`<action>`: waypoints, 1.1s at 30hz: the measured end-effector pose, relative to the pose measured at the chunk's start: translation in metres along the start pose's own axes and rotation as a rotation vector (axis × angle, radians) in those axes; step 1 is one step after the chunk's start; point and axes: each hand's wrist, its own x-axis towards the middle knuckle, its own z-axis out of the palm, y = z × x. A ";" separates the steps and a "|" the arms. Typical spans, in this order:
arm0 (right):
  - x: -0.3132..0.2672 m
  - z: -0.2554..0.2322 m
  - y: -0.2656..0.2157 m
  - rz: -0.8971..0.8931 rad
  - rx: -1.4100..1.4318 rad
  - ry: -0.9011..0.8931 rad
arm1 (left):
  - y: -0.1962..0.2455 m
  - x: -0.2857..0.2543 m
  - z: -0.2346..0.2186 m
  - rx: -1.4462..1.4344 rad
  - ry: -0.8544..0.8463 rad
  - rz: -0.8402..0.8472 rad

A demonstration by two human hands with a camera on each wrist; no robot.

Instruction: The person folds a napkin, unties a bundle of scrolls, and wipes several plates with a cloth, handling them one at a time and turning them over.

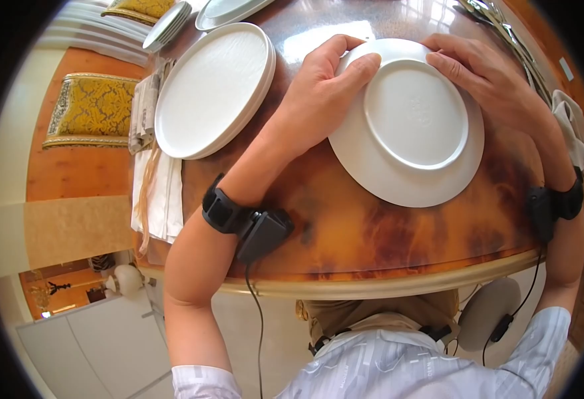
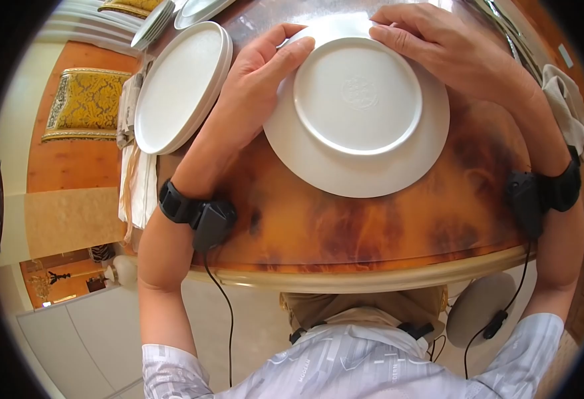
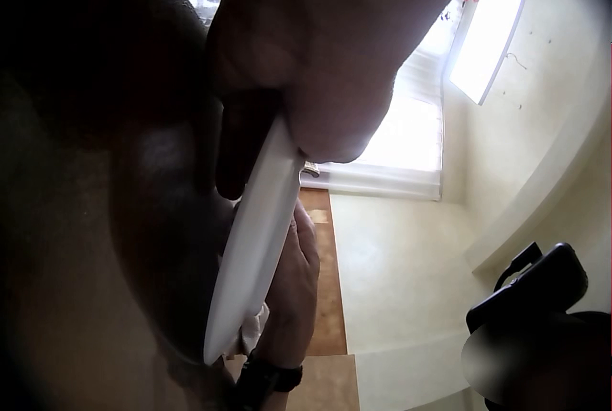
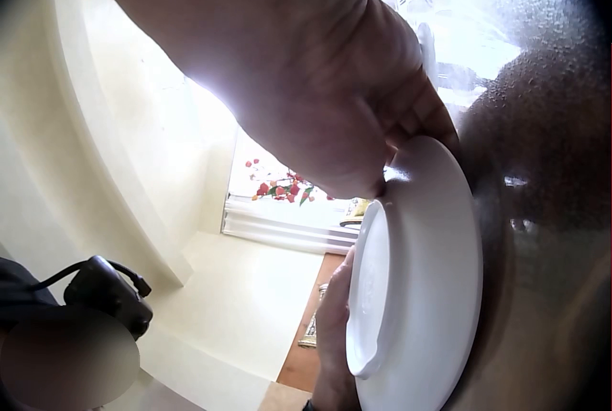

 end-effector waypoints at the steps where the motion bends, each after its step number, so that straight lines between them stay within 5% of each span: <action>1: 0.000 0.000 0.000 0.003 0.016 0.001 | 0.001 0.000 0.001 0.007 0.008 0.007; 7: 0.002 0.011 0.022 -0.134 -0.062 0.128 | 0.000 0.000 0.001 0.017 0.017 0.015; 14: 0.003 -0.004 -0.024 -0.079 -0.112 0.010 | 0.007 0.000 0.002 0.006 0.001 -0.071; 17: 0.003 -0.001 -0.031 -0.069 -0.123 -0.004 | 0.005 0.000 -0.002 -0.034 -0.069 0.017; 31: 0.002 0.005 -0.029 -0.136 -0.085 -0.010 | 0.007 0.002 0.003 -0.032 0.017 -0.102; 33: 0.001 0.006 -0.031 -0.110 -0.106 0.000 | 0.004 0.000 -0.001 -0.064 -0.053 -0.022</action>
